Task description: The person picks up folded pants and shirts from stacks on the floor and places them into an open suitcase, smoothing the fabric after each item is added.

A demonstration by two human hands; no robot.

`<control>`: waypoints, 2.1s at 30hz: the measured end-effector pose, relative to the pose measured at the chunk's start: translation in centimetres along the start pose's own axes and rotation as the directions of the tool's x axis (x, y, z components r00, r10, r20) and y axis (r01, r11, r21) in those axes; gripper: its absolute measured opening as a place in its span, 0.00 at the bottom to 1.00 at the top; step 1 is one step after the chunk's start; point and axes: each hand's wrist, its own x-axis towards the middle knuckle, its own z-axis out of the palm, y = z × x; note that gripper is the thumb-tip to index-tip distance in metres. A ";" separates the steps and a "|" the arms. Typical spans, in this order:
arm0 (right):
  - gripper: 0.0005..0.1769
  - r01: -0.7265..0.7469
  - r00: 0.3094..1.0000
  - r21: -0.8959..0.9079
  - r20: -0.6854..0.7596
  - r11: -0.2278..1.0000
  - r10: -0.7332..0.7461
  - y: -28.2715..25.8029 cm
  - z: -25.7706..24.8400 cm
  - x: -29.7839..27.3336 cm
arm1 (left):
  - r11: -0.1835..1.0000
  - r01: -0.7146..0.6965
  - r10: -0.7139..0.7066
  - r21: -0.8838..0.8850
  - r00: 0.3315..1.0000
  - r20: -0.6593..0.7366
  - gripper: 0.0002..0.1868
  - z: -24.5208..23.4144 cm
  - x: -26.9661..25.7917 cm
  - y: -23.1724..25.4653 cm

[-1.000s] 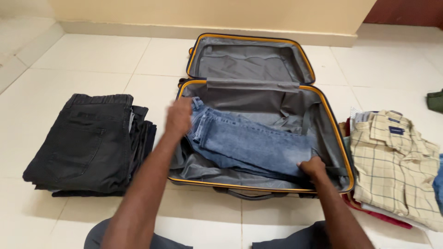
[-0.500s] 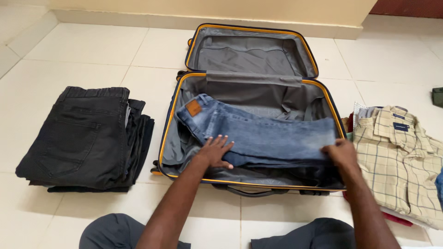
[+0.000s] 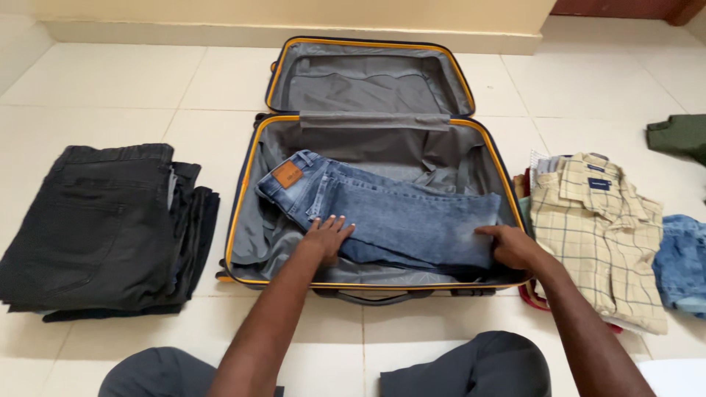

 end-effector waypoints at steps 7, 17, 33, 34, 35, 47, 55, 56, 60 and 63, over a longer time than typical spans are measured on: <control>0.29 0.176 0.961 -0.410 -0.126 0.895 -0.247 -4.7 -2.7 -1.9 | 0.821 -0.462 0.263 -0.337 0.829 -0.494 0.33 -3.2 6.4 13.4; 0.16 0.384 0.886 -0.471 -0.054 0.794 -0.460 -1.5 -2.2 -0.7 | 0.704 -0.081 -0.132 -0.706 0.961 -0.242 0.24 -8.2 4.6 30.3; 0.12 0.369 0.817 -0.610 -0.146 0.701 -0.557 -1.2 -1.1 2.3 | 0.701 0.110 -0.132 -0.705 0.991 0.024 0.22 -0.1 15.8 26.9; 0.11 0.369 0.819 -0.622 -0.134 0.691 -0.558 -1.4 -0.9 2.6 | 0.638 0.167 -0.152 -0.752 0.984 0.089 0.24 0.2 16.1 26.2; 0.14 0.370 0.820 -0.627 -0.126 0.685 -0.559 -1.6 -0.6 3.1 | 0.569 0.224 -0.167 -0.791 0.974 0.155 0.26 0.4 16.2 25.7; 0.22 0.611 0.686 -0.512 -0.037 0.603 -0.726 1.6 1.8 6.8 | 0.628 0.145 -0.387 -0.765 0.910 -0.146 0.27 -0.9 12.2 26.0; 0.12 0.427 0.802 -0.735 0.040 0.527 -0.596 -1.0 1.5 5.7 | 0.910 -0.038 -0.095 -0.412 0.951 -0.296 0.07 -3.3 10.9 27.6; 0.12 0.437 0.806 -0.730 0.060 0.525 -0.589 -1.1 1.4 5.7 | 0.911 -0.045 -0.073 -0.410 0.961 -0.267 0.08 -3.9 10.6 28.0; 0.14 0.463 0.806 -0.703 0.080 0.540 -0.587 -0.9 1.3 6.1 | 0.915 0.014 -0.102 -0.404 0.975 -0.199 0.09 -5.2 11.2 29.2; 0.17 0.479 0.798 -0.634 0.026 0.607 -0.602 -0.5 1.5 6.2 | 0.899 0.087 -0.189 -0.430 0.961 -0.200 0.08 -4.3 13.1 30.0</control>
